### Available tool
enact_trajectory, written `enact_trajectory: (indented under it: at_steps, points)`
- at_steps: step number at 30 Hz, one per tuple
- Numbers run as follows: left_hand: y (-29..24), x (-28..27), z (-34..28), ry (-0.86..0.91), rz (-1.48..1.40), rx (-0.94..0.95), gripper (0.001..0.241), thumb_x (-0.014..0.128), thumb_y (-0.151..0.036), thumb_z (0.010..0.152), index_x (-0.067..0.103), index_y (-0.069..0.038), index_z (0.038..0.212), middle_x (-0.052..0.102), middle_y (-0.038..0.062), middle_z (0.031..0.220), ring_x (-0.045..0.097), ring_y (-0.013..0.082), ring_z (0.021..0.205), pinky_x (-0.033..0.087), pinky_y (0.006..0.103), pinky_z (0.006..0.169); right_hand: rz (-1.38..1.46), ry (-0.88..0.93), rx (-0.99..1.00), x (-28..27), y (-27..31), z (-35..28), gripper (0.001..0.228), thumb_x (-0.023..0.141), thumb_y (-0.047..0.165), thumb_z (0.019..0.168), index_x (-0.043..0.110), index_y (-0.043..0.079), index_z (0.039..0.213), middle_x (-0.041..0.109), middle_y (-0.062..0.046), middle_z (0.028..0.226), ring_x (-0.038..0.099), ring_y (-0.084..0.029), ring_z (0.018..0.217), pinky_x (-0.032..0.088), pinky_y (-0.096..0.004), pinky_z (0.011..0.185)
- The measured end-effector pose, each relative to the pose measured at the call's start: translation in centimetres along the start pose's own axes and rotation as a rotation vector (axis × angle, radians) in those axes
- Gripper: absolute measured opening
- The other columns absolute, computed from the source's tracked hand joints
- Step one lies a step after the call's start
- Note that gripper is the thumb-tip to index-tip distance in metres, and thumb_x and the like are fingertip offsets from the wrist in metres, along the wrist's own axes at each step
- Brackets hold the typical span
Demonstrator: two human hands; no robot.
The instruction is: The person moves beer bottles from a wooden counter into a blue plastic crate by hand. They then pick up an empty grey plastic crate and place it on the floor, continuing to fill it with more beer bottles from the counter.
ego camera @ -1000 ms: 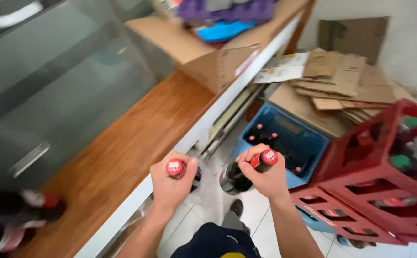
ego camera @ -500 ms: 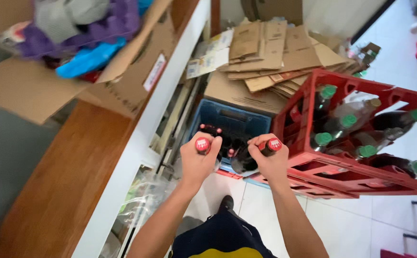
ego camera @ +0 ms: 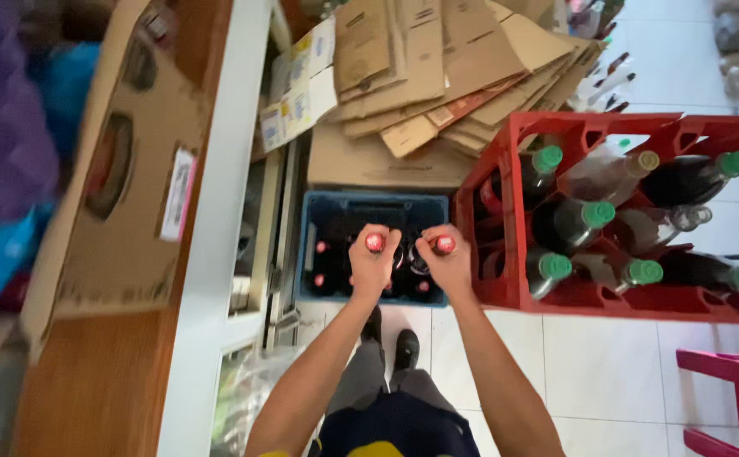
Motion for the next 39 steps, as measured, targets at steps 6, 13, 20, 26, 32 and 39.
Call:
enact_trajectory:
  at_steps: [6,13,20,26,32,39]
  points:
    - [13.3,3.2,4.1,0.101,0.088,-0.070,0.024,0.093,-0.031,0.091,0.074,-0.016,0.091,0.079,0.009,0.093,0.076,0.0260,0.105,0.043,0.0426,0.118,0.001,-0.062,0.095,2.7,-7.7,0.5,0.021,0.089,-0.004,0.083,0.071,0.008,0.082,0.081,-0.009,0.087,0.080,-0.028,0.104,0.058,-0.041,0.102]
    - [17.8,4.7,5.9,0.211,0.132,-0.129,0.028,0.091,-0.029,0.095,0.067,-0.016,0.092,0.080,0.007,0.100,0.073,0.0299,0.123,0.021,0.0512,0.133,0.003,-0.104,0.248,5.1,-16.1,-0.4,0.022,0.089,-0.002,0.085,0.070,0.009,0.083,0.079,-0.010,0.089,0.077,-0.032,0.116,0.053,-0.051,0.110]
    - [23.1,5.3,7.1,0.308,0.172,-0.149,0.029,0.090,-0.022,0.096,0.062,-0.019,0.088,0.082,0.000,0.113,0.062,0.0295,0.144,0.015,0.0550,0.132,-0.089,-0.082,0.335,6.3,-20.4,-1.7,0.022,0.089,0.004,0.089,0.068,0.006,0.087,0.083,-0.015,0.112,0.063,-0.042,0.140,0.044,-0.059,0.119]
    - [30.1,5.3,6.4,0.365,0.196,-0.222,0.027,0.091,-0.023,0.095,0.065,-0.017,0.093,0.078,0.005,0.138,0.040,0.0415,0.159,0.016,0.0704,0.129,-0.065,-0.117,0.446,7.8,-25.3,-3.2,0.021,0.091,0.006,0.088,0.070,0.008,0.090,0.079,-0.017,0.133,0.064,-0.041,0.140,0.039,-0.057,0.125]
    - [33.0,4.9,6.2,0.440,0.218,-0.266,0.026,0.092,-0.026,0.093,0.069,-0.014,0.096,0.072,0.012,0.148,0.034,0.0480,0.160,0.019,0.0693,0.129,-0.114,-0.147,0.540,8.1,-28.9,-4.2,0.021,0.094,0.009,0.085,0.074,0.009,0.091,0.077,-0.017,0.140,0.067,-0.037,0.136,0.042,-0.053,0.125]
    - [36.0,4.8,6.4,0.458,0.230,-0.198,0.026,0.094,-0.026,0.090,0.072,-0.014,0.095,0.077,0.016,0.136,0.043,0.0506,0.154,0.033,0.0660,0.125,-0.147,-0.121,0.560,8.0,-33.0,-5.4,0.024,0.098,0.012,0.080,0.078,0.013,0.092,0.083,-0.014,0.126,0.076,-0.033,0.118,0.053,-0.050,0.112]
Point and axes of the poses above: each hand's wrist, its own z-axis towards the middle knuckle, its own x-axis out of the palm, y = z × x, the point moved 2 cm from there along z, towards the middle knuckle
